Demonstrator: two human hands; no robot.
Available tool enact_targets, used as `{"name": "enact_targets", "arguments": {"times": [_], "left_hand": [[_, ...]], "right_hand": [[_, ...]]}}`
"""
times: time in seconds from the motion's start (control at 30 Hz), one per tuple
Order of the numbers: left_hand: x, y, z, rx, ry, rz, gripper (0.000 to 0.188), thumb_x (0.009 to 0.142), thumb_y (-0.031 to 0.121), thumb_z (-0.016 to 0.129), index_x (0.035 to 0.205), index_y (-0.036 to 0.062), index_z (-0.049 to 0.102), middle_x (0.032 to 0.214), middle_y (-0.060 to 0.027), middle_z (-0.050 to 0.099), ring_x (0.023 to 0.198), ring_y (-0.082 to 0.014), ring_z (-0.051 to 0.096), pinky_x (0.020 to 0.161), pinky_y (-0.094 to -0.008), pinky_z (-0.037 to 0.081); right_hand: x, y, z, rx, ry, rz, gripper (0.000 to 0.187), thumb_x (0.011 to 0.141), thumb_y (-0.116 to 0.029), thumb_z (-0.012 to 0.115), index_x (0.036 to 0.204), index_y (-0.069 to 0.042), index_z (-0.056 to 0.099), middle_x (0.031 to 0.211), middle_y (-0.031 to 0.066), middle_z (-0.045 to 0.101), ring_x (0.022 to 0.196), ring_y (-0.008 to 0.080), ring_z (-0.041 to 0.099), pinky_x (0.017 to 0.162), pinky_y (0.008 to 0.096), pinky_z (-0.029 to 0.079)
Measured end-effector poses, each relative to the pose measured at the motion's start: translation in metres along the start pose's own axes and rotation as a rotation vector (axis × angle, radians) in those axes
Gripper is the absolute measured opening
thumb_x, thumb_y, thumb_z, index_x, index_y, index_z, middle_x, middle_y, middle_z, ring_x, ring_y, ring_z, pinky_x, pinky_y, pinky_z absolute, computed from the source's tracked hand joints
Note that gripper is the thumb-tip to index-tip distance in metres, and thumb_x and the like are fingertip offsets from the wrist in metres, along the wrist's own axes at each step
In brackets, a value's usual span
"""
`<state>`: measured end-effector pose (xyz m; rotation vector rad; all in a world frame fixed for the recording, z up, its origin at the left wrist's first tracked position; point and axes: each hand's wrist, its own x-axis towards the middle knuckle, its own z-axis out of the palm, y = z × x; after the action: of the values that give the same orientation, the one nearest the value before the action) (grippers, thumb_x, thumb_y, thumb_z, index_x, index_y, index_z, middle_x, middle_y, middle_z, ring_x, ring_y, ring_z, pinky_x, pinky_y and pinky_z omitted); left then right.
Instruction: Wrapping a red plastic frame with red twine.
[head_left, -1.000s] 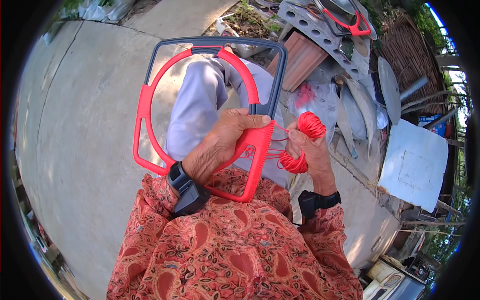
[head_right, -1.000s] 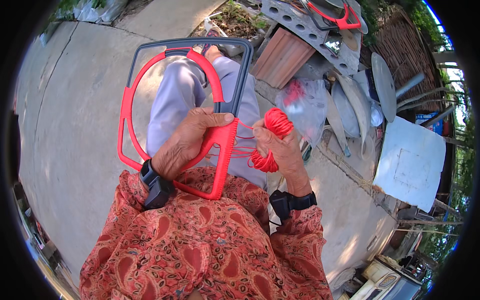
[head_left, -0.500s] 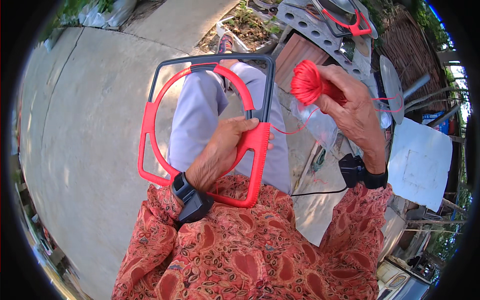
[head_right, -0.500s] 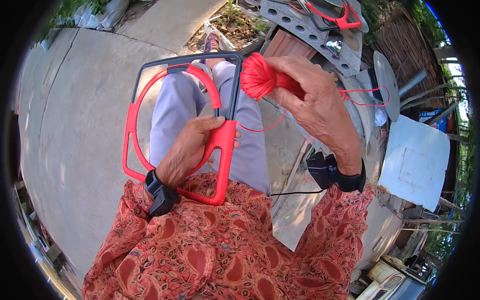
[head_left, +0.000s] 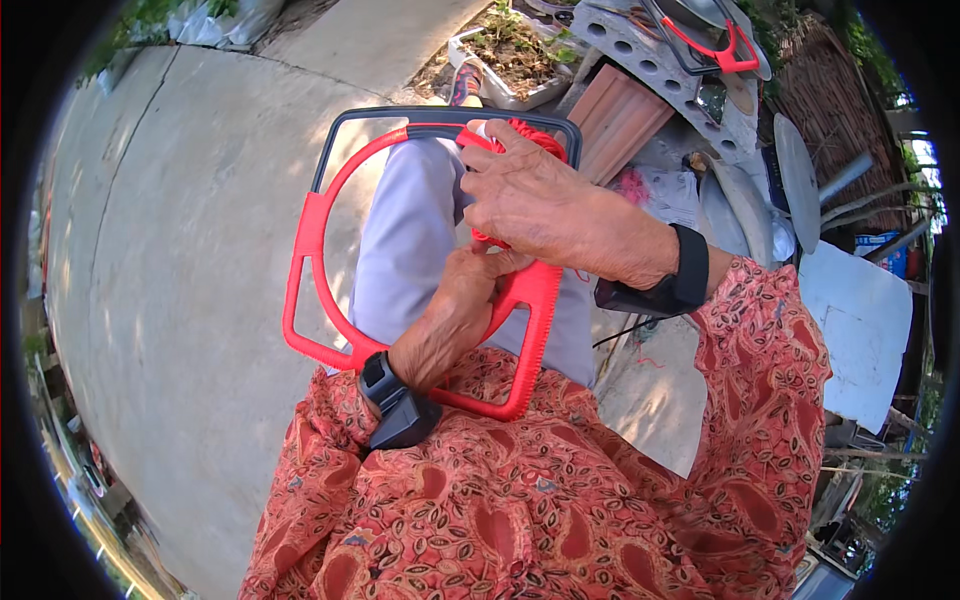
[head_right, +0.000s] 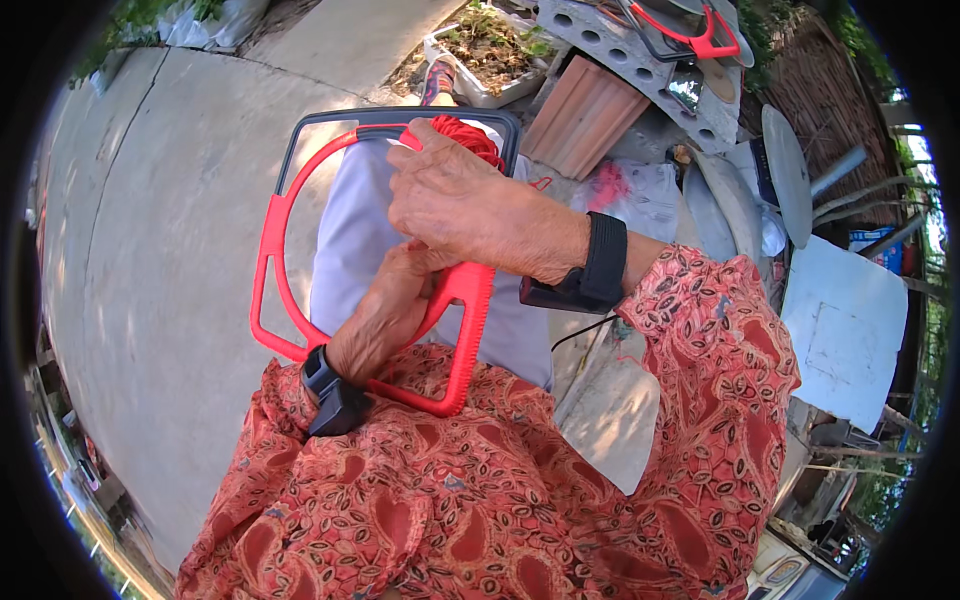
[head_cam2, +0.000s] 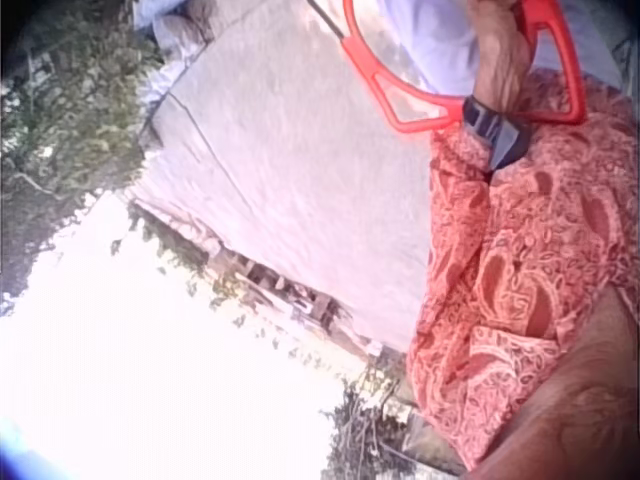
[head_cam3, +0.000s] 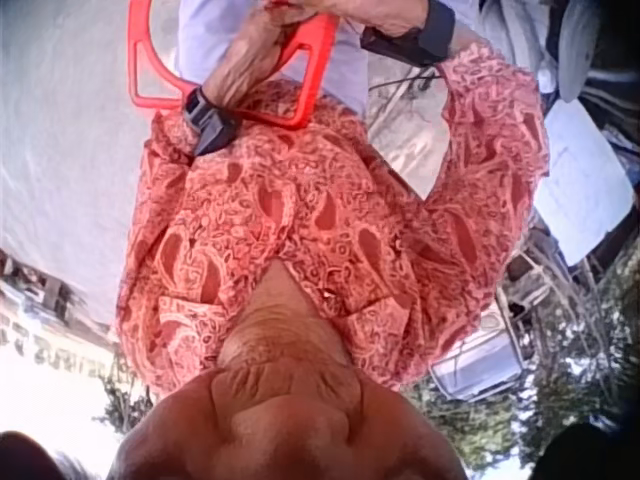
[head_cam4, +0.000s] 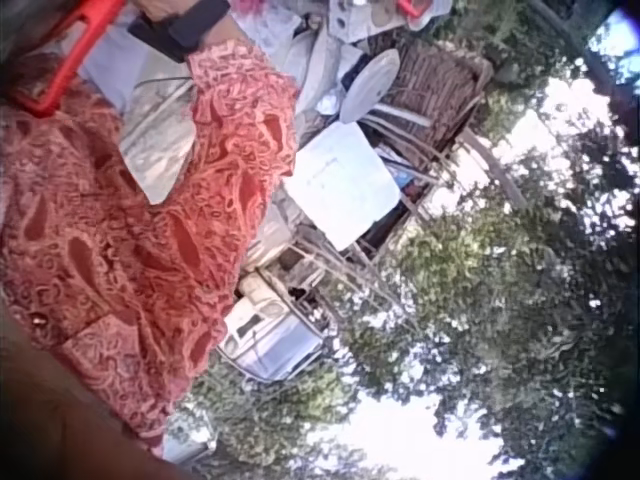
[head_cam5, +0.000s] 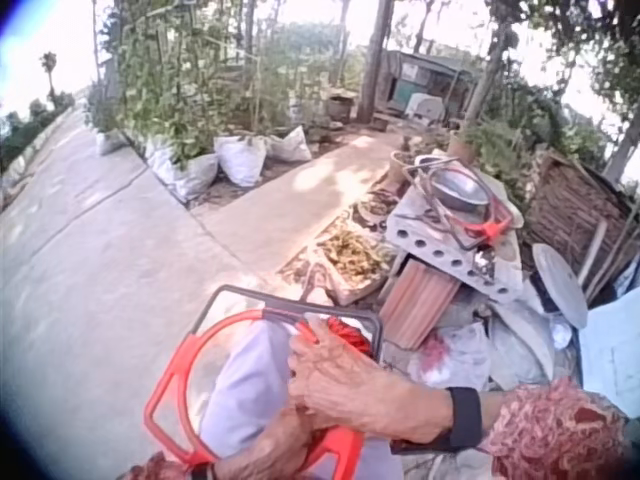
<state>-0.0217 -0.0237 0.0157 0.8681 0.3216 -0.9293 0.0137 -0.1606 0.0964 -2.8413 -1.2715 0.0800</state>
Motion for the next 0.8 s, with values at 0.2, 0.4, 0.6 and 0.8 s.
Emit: {"name": "enact_targets", "arguments": {"times": [0.2,0.4,0.6,0.8], "left_hand": [[0.002,-0.007,0.004,-0.149,0.058,0.088,0.029,0.082,-0.002,0.065,0.109,0.0007,0.056,0.103,-0.0096,0.063,0.088,-0.0176,0.063,0.076,-0.0303,0.054],[0.004,-0.009,0.002,-0.048,0.015,0.089,0.032,0.082,-0.003,0.064,0.112,0.0001,0.054,0.103,-0.0088,0.063,0.092,-0.0184,0.063,0.078,-0.0321,0.054],[0.002,-0.002,0.011,-0.073,-0.009,0.044,0.037,0.083,-0.004,0.063,0.118,-0.0027,0.049,0.101,-0.0103,0.063,0.081,-0.0191,0.065,0.070,-0.0298,0.056],[0.005,0.001,0.002,-0.025,-0.017,-0.094,0.030,0.087,0.002,0.061,0.116,-0.0026,0.053,0.097,-0.0102,0.064,0.081,-0.0165,0.065,0.072,-0.0277,0.055]], "right_hand": [[-0.019,-0.004,0.030,0.015,0.234,-0.123,0.022,0.071,-0.017,0.060,0.091,-0.011,0.063,0.094,0.0054,0.059,0.124,0.0268,0.046,0.115,0.0497,0.019],[-0.014,0.007,0.031,0.118,0.088,-0.087,0.018,0.075,-0.019,0.060,0.092,-0.013,0.062,0.099,0.0044,0.060,0.122,0.0255,0.047,0.113,0.0504,0.022],[-0.016,0.027,0.027,-0.168,0.139,-0.003,0.025,0.075,-0.025,0.063,0.096,-0.013,0.059,0.098,0.0043,0.061,0.117,0.0237,0.050,0.108,0.0434,0.028],[-0.046,0.044,-0.060,0.540,0.406,0.582,0.019,0.087,-0.017,0.053,0.102,-0.005,0.058,0.091,0.0081,0.063,0.091,0.0243,0.063,0.084,0.0368,0.048]]}}
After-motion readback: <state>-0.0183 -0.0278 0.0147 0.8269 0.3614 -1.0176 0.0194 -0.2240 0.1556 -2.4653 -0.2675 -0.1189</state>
